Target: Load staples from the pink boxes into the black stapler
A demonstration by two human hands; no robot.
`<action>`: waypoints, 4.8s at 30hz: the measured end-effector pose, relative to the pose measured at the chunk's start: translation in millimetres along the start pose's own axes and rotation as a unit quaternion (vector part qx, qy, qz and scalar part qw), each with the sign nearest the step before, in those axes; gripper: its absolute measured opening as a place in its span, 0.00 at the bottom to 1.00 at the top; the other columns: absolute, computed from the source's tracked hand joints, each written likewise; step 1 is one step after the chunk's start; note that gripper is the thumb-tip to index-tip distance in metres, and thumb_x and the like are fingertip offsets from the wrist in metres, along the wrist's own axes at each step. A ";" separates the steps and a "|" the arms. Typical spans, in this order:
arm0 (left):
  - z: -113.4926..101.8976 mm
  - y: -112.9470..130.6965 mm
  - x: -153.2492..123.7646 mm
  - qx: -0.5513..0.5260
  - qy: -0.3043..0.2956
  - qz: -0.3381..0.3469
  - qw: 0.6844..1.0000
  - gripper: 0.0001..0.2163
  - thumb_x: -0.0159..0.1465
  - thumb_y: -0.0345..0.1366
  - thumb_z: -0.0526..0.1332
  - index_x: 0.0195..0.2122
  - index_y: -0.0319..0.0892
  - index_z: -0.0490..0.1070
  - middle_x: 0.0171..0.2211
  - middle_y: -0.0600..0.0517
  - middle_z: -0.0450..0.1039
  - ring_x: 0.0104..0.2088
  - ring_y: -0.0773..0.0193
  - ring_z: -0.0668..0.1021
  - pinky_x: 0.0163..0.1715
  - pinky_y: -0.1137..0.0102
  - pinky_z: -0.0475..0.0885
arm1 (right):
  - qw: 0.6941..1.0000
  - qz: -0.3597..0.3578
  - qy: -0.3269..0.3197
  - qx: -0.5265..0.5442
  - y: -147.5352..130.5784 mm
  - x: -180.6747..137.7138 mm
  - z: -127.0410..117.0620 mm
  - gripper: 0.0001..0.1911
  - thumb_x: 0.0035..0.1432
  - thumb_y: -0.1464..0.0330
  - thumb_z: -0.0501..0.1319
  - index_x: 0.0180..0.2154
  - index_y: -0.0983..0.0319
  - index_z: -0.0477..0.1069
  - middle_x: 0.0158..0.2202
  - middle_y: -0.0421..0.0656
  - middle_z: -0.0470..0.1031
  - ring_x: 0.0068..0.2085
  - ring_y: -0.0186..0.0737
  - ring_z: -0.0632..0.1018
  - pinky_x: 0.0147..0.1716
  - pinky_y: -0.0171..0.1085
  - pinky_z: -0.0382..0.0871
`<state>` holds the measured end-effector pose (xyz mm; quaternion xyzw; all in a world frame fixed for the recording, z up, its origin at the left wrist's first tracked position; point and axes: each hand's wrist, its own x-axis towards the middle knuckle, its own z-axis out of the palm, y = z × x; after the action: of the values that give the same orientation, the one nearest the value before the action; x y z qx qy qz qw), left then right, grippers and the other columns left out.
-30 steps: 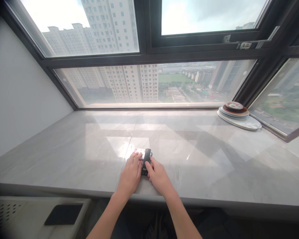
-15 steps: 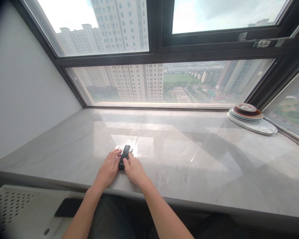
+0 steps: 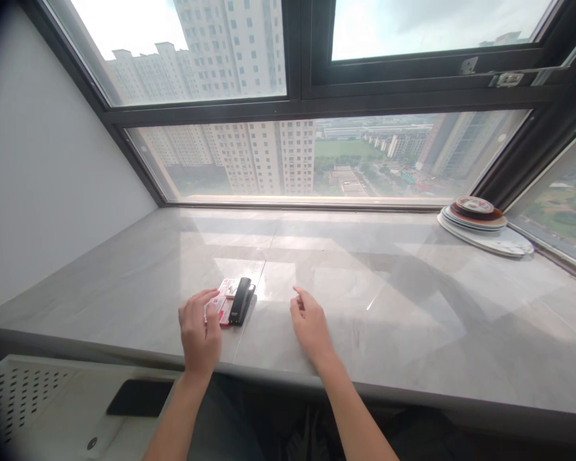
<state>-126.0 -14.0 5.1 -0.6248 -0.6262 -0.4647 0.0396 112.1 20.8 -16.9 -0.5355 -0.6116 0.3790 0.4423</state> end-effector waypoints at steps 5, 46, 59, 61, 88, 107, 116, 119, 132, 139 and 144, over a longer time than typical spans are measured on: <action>47.5 72.7 -22.3 -0.055 -0.224 0.107 0.967 0.16 0.74 0.40 0.51 0.59 0.50 0.70 0.58 0.47 0.73 0.59 0.52 0.74 0.62 0.53 0.68 | 0.948 -0.058 0.050 -0.310 42.2 -20.8 -85.7 0.29 0.71 0.55 0.49 0.68 0.55 0.64 0.67 0.46 0.67 0.69 0.53 0.62 0.69 0.55 0.51; 95.1 79.7 -39.8 0.019 -0.281 0.120 0.952 0.27 0.73 0.50 0.52 0.71 0.52 0.55 0.74 0.49 0.51 0.74 0.49 0.53 0.72 0.46 0.48 | 0.857 -0.017 0.030 -0.514 54.2 -45.8 -95.7 0.34 0.72 0.51 0.44 0.74 0.50 0.47 0.76 0.37 0.44 0.75 0.59 0.39 0.69 0.64 0.35; 89.5 86.1 -37.8 0.071 -0.287 0.128 0.947 0.26 0.74 0.48 0.52 0.71 0.50 0.56 0.74 0.48 0.51 0.74 0.50 0.53 0.71 0.47 0.50 | 0.852 -0.010 0.026 -0.523 52.9 -46.1 -96.2 0.34 0.72 0.50 0.45 0.74 0.49 0.47 0.76 0.36 0.44 0.75 0.58 0.40 0.70 0.64 0.37; 89.5 85.8 -37.7 0.065 -0.287 0.127 0.947 0.26 0.74 0.48 0.52 0.71 0.49 0.56 0.74 0.48 0.51 0.74 0.50 0.53 0.71 0.47 0.50 | 0.854 -0.012 0.029 -0.519 53.1 -46.1 -96.2 0.34 0.72 0.50 0.45 0.74 0.49 0.47 0.76 0.37 0.45 0.75 0.58 0.40 0.70 0.64 0.36; 73.7 85.1 -59.2 0.113 -0.263 0.148 0.947 0.28 0.74 0.41 0.51 0.74 0.51 0.49 0.74 0.50 0.50 0.74 0.51 0.53 0.71 0.47 0.53 | 0.941 0.018 0.029 -0.336 -6.9 -15.8 -35.8 0.31 0.67 0.49 0.53 0.66 0.53 0.63 0.58 0.50 0.71 0.62 0.59 0.67 0.64 0.59 0.53; 52.7 98.3 -46.3 -0.028 -0.277 0.085 0.957 0.14 0.72 0.39 0.55 0.57 0.50 0.71 0.56 0.46 0.72 0.56 0.49 0.72 0.53 0.53 0.70 | 0.965 -0.130 -0.065 -0.219 -13.9 25.6 -52.1 0.23 0.62 0.72 0.57 0.57 0.53 0.72 0.53 0.41 0.78 0.55 0.42 0.75 0.67 0.51 0.49; 70.4 95.0 -44.1 0.033 -0.317 0.134 0.938 0.23 0.72 0.45 0.56 0.68 0.56 0.60 0.71 0.51 0.58 0.70 0.49 0.60 0.68 0.43 0.52 | 0.988 -0.064 0.137 0.020 -17.2 14.2 -46.7 0.14 0.61 0.59 0.62 0.45 0.58 0.78 0.46 0.44 0.82 0.45 0.44 0.80 0.62 0.55 0.62; 72.3 89.7 -42.3 0.041 -0.302 0.123 0.944 0.24 0.72 0.47 0.56 0.68 0.54 0.59 0.73 0.49 0.53 0.71 0.50 0.59 0.69 0.43 0.50 | 0.934 -0.001 0.252 0.253 -4.9 22.4 -64.0 0.21 0.64 0.54 0.59 0.51 0.61 0.74 0.51 0.49 0.80 0.49 0.46 0.81 0.53 0.48 0.74; 19.4 28.0 -37.9 0.215 -0.121 -0.089 0.965 0.23 0.70 0.44 0.57 0.66 0.47 0.65 0.71 0.40 0.52 0.68 0.36 0.58 0.61 0.37 0.60 | 0.941 0.155 0.135 0.267 38.3 -76.5 -121.5 0.28 0.66 0.51 0.56 0.61 0.58 0.68 0.59 0.50 0.75 0.54 0.52 0.80 0.51 0.50 0.80; 7.2 35.2 -50.9 0.041 -0.259 0.021 0.965 0.15 0.71 0.39 0.58 0.57 0.60 0.74 0.58 0.51 0.73 0.57 0.50 0.73 0.55 0.53 0.72 | 0.985 0.116 0.008 -0.125 12.3 -85.4 -98.3 0.18 0.65 0.55 0.58 0.50 0.54 0.79 0.30 0.39 0.77 0.28 0.40 0.75 0.30 0.38 0.68; 45.7 90.5 -42.7 -0.111 -0.313 0.067 0.941 0.22 0.64 0.37 0.67 0.60 0.54 0.72 0.51 0.51 0.78 0.51 0.54 0.77 0.54 0.57 0.73 | 0.988 0.101 -0.078 -0.093 7.4 -58.1 -85.9 0.19 0.66 0.53 0.56 0.35 0.59 0.77 0.25 0.38 0.73 0.27 0.38 0.72 0.27 0.34 0.62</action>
<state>-18.3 -36.3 0.6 -0.7798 -0.5077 -0.3089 -0.1969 197.8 -36.6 -4.1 -0.6017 -0.6197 0.4039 0.3014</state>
